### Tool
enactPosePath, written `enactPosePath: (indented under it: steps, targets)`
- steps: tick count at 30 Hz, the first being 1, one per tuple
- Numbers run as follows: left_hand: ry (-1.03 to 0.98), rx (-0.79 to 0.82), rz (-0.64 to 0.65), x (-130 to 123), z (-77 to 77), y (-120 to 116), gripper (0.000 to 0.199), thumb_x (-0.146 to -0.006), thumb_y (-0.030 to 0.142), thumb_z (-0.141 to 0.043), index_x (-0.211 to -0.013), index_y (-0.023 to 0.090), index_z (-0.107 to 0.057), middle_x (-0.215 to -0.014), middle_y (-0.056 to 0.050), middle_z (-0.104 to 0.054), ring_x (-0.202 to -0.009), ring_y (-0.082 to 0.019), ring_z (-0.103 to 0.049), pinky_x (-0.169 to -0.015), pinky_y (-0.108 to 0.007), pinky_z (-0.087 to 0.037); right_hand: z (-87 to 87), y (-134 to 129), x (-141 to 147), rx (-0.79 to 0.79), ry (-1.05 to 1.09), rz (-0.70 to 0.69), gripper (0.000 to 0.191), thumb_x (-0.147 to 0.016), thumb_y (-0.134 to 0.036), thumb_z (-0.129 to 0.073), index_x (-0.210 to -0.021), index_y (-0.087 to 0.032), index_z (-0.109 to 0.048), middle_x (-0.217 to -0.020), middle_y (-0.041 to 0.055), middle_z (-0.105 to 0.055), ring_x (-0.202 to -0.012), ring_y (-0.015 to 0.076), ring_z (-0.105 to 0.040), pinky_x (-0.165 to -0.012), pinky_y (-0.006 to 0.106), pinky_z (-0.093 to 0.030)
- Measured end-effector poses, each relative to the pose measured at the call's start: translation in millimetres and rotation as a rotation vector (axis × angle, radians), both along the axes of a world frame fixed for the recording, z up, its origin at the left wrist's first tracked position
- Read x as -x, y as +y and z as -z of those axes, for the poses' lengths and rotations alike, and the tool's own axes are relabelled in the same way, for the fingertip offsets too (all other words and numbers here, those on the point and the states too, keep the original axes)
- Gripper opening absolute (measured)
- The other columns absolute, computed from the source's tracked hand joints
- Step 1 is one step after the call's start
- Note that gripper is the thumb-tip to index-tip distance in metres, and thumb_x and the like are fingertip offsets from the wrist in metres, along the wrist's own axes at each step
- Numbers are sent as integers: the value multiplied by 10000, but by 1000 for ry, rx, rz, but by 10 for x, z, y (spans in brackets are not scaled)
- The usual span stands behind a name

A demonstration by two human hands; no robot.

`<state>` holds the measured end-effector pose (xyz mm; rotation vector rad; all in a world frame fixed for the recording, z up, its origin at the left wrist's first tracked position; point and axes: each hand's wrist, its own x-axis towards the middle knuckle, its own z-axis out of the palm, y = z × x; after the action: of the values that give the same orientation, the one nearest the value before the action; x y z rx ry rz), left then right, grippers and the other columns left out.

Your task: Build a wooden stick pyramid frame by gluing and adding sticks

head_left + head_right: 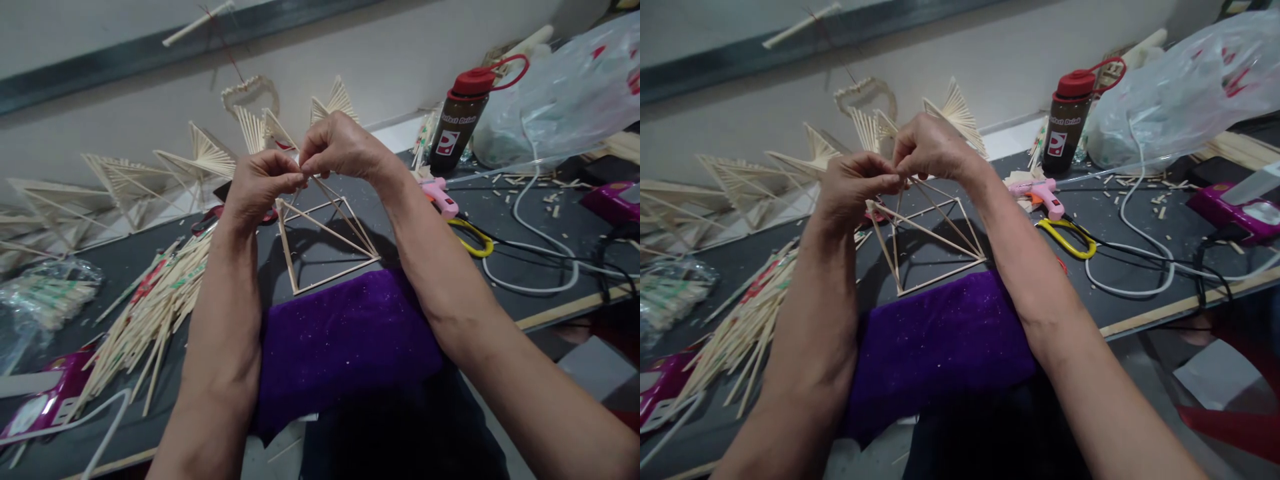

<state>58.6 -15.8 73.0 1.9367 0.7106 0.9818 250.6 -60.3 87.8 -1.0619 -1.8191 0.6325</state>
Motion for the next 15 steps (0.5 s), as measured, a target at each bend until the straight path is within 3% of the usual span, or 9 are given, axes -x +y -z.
enactPosePath:
  steps: [7, 15]
  targets:
    - [69, 18, -35, 9, 46, 36, 71, -682, 137, -747, -719, 185, -709, -632, 7, -679, -635, -153, -663, -812, -384, -577, -17, -10, 7, -3, -76, 49, 70, -707, -98, -714, -754, -136, -750, -562, -34, -628, -540, 71, -520, -507, 215, -376]
    - [93, 20, -39, 25, 27, 8, 63, -687, 154, -739, -736, 189, -722, -642, 1, -679, -651, -163, -672, -824, -399, -590, -26, -45, 22, 1, -31, 38, 73, -676, -98, -708, -707, -154, -743, -537, -39, -606, -515, 75, -507, -503, 228, -358]
